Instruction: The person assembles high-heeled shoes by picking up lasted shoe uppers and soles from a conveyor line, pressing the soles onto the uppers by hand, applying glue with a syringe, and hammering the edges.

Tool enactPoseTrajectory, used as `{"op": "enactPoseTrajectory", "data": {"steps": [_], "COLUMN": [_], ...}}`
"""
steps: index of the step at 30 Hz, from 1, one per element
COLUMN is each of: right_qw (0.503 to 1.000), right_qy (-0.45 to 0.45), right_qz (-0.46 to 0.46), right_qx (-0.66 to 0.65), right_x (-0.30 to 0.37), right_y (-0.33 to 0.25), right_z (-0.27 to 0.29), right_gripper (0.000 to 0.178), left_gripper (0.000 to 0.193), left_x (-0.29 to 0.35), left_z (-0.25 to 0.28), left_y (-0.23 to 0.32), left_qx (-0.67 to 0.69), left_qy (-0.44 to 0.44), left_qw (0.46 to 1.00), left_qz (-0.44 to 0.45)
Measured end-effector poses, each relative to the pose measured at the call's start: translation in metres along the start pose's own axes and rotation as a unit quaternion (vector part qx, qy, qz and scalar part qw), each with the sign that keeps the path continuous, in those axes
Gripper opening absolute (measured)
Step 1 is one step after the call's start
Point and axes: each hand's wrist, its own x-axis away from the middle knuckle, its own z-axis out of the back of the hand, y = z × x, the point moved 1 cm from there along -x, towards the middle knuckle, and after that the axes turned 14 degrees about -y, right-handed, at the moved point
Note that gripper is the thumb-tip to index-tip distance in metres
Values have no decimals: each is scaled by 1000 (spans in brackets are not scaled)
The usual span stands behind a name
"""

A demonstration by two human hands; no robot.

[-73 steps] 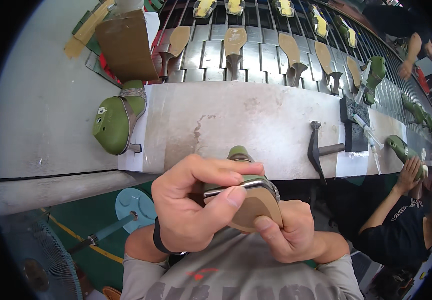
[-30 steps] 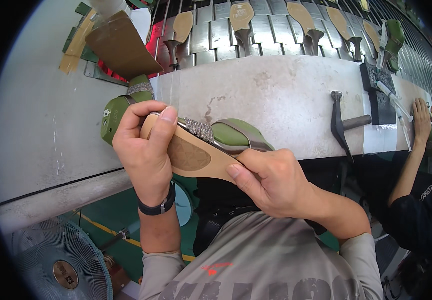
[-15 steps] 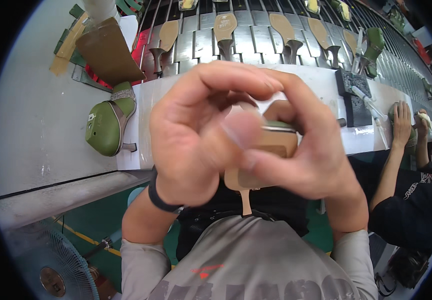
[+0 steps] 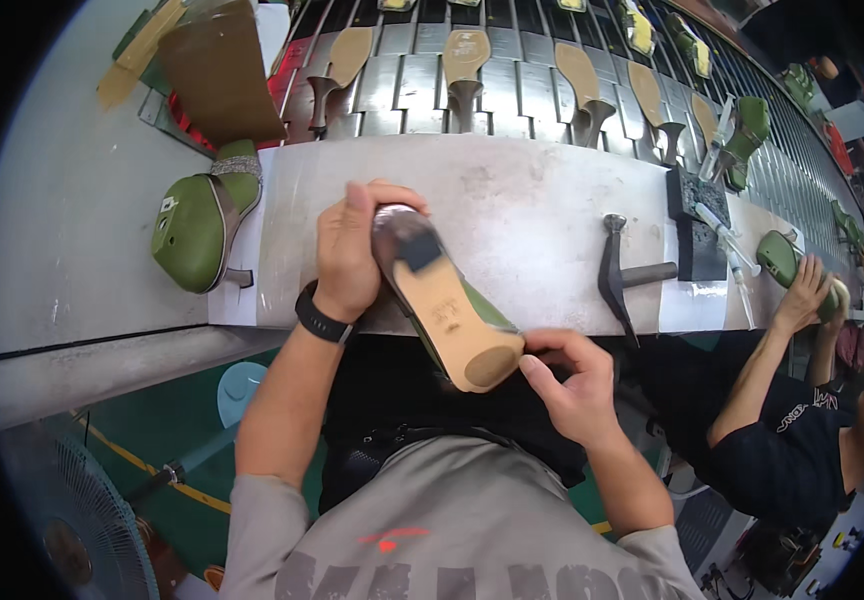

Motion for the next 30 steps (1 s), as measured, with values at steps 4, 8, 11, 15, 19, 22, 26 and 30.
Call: {"op": "enactPoseTrajectory", "data": {"steps": [4,8,11,15,19,22,26,30], "right_qw": [998,963,905,898,877,872,874,876], "right_qy": [-51,-81,-13,23,26,32,34,34], "right_qz": [10,190,322,328,357,361,364,369], "right_qx": [28,171,278,293,322,328,319,310], "right_x": [-64,-103,-85,-92,-97,-99,-100,-101], "right_y": [-95,-126,-128,-107,-94,-92,-89,-88], "right_z": [16,11,1,-15,-22,-24,-26,-28], "right_gripper": [42,41,38,40,42,45,44,41], "left_gripper": [73,80,82,98,99,99,99,98], "left_x": [-6,-4,2,3,2,3,3,4], "left_z": [-8,-7,-5,-4,-4,-2,-2,-2], "left_y": [3,-1,-5,-2,-2,-3,-4,-3], "left_qx": [-97,-67,-24,-38,-49,-53,-59,-65], "left_qy": [-112,-88,-64,-59,-52,-52,-53,-56], "left_qw": [986,992,996,997,997,996,996,995], "left_qz": [-69,-59,-50,-33,-40,-40,-46,-45]}}
